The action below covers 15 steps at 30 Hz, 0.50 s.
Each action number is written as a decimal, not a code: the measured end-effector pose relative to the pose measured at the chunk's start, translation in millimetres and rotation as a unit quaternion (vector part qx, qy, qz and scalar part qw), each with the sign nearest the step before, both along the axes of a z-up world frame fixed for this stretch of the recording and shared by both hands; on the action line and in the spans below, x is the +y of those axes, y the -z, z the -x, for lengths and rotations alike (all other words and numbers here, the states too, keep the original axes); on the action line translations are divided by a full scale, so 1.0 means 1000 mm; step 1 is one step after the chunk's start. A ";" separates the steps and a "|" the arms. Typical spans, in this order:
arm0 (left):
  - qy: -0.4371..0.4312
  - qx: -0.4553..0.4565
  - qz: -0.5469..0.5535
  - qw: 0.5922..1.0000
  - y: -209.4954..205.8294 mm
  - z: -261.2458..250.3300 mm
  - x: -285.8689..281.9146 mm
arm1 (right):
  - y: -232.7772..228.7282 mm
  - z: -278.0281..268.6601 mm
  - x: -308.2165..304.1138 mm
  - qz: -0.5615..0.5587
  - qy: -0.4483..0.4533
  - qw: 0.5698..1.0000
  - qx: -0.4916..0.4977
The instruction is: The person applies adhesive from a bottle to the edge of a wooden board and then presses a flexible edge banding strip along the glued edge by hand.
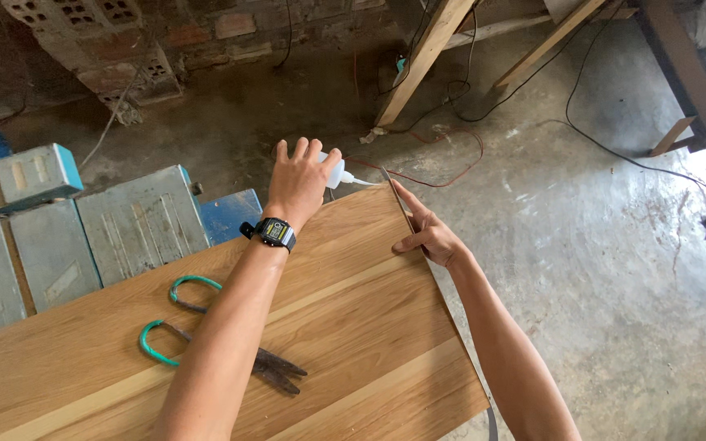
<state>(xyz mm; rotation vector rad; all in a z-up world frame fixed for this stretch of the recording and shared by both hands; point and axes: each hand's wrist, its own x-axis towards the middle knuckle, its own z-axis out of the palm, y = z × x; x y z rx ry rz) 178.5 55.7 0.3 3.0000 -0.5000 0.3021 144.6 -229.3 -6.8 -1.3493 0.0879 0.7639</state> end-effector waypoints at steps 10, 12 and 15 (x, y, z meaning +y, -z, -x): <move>0.015 -0.036 -0.011 0.999 -0.005 -0.010 -0.009 | -0.005 0.000 0.001 -0.010 -0.004 1.000 0.001; 0.016 -0.043 -0.017 0.999 -0.005 -0.014 -0.009 | -0.008 0.000 0.003 -0.006 -0.007 1.000 -0.002; 0.013 -0.057 -0.027 0.998 -0.004 -0.014 -0.011 | -0.004 0.000 0.001 -0.008 -0.001 1.000 0.005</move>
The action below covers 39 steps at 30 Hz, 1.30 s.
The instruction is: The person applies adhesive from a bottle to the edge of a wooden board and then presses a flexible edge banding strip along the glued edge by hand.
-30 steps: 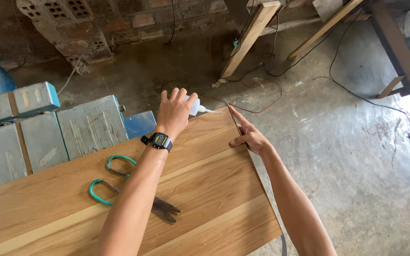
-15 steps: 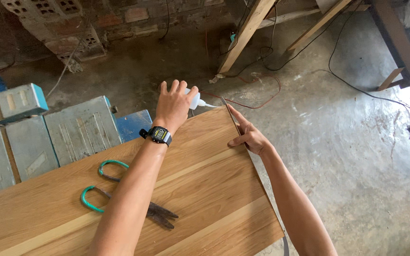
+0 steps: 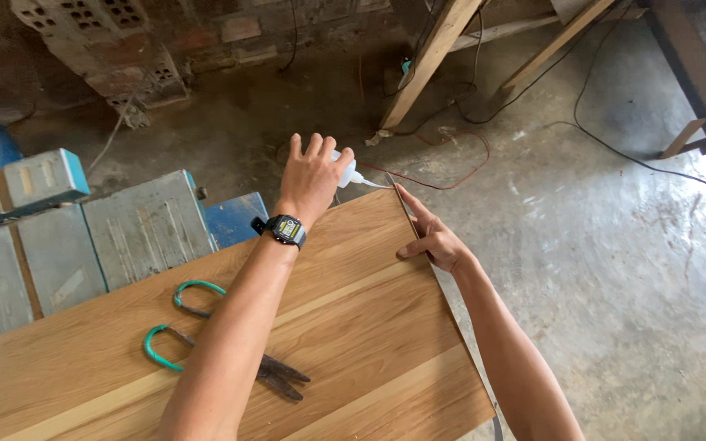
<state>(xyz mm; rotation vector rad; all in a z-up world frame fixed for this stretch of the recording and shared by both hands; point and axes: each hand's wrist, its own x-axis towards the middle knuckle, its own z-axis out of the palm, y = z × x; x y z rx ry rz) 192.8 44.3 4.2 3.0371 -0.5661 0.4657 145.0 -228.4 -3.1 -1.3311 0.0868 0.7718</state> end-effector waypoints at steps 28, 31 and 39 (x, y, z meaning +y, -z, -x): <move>0.006 -0.038 0.008 0.999 -0.009 0.015 -0.009 | 0.004 0.000 -0.001 -0.006 0.005 1.000 -0.006; 0.005 -0.044 0.010 0.999 -0.009 0.019 -0.010 | 0.004 0.001 0.000 -0.005 0.005 1.000 -0.007; 0.002 -0.052 0.011 0.999 -0.011 0.032 -0.012 | 0.000 0.000 0.001 0.000 0.003 1.000 -0.005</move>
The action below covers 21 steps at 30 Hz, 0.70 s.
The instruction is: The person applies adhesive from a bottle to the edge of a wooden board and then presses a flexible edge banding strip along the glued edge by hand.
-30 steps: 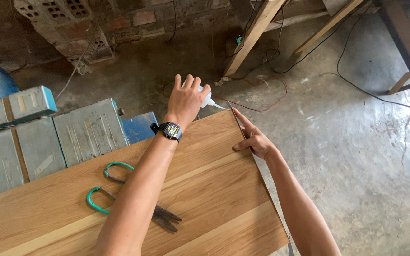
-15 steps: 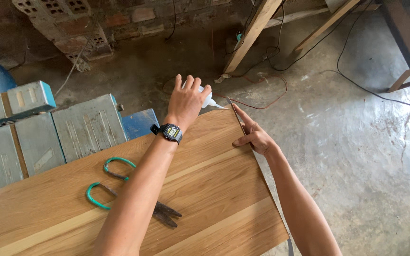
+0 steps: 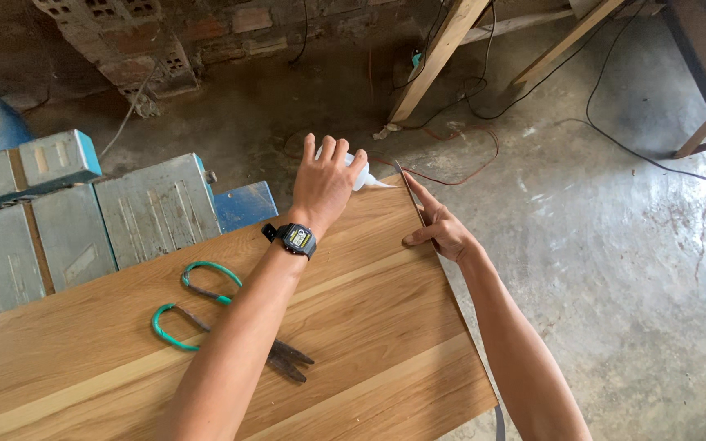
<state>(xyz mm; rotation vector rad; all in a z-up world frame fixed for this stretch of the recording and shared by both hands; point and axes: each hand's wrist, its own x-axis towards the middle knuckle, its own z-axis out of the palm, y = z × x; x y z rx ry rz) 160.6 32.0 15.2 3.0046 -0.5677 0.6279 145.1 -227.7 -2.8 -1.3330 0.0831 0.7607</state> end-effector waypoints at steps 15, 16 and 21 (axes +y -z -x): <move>-0.028 0.015 0.010 0.999 -0.006 0.023 -0.001 | 0.005 0.001 -0.002 0.011 -0.007 1.000 -0.017; -0.029 0.014 0.008 0.999 -0.005 0.028 0.000 | 0.002 0.002 0.000 0.009 -0.007 1.000 -0.018; -0.051 0.068 0.105 0.991 -0.014 0.061 0.002 | -0.003 0.010 -0.001 0.012 0.015 0.999 -0.041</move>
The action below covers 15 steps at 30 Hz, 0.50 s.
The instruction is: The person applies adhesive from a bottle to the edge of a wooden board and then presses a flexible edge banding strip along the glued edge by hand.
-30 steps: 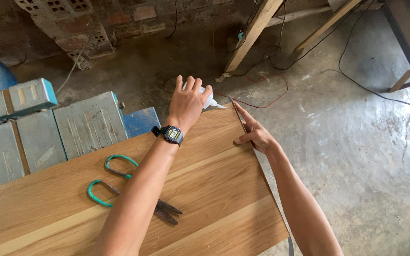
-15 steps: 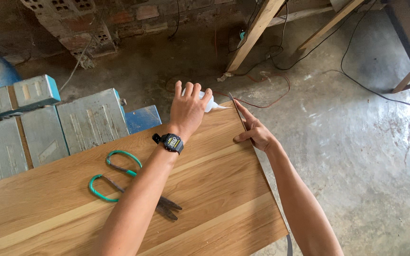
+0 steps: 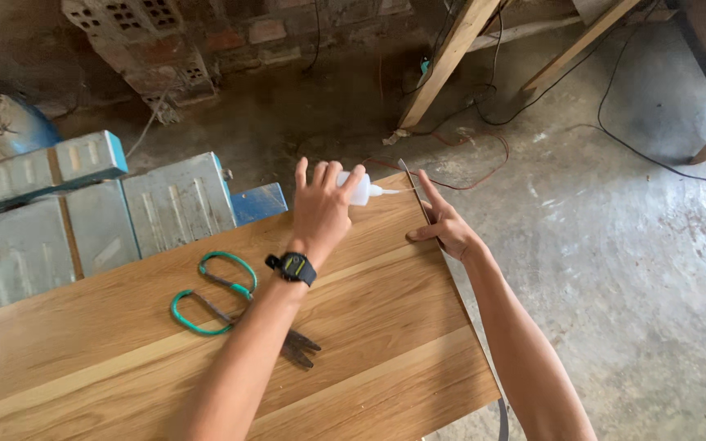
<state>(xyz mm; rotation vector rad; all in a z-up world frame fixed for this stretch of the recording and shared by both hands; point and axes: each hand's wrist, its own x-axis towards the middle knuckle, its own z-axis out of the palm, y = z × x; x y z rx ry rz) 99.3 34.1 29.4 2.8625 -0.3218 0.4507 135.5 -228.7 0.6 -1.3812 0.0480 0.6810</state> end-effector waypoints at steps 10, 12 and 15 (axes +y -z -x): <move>-0.137 0.050 0.287 0.947 -0.037 0.079 -0.075 | -0.073 0.095 0.012 0.239 0.073 0.901 -0.354; -0.171 0.084 0.346 0.919 -0.024 0.088 -0.104 | -0.080 0.115 0.022 0.187 0.042 0.916 -0.353; -0.175 0.088 0.355 0.914 -0.034 0.097 -0.131 | -0.071 0.133 0.030 0.167 0.105 0.941 -0.276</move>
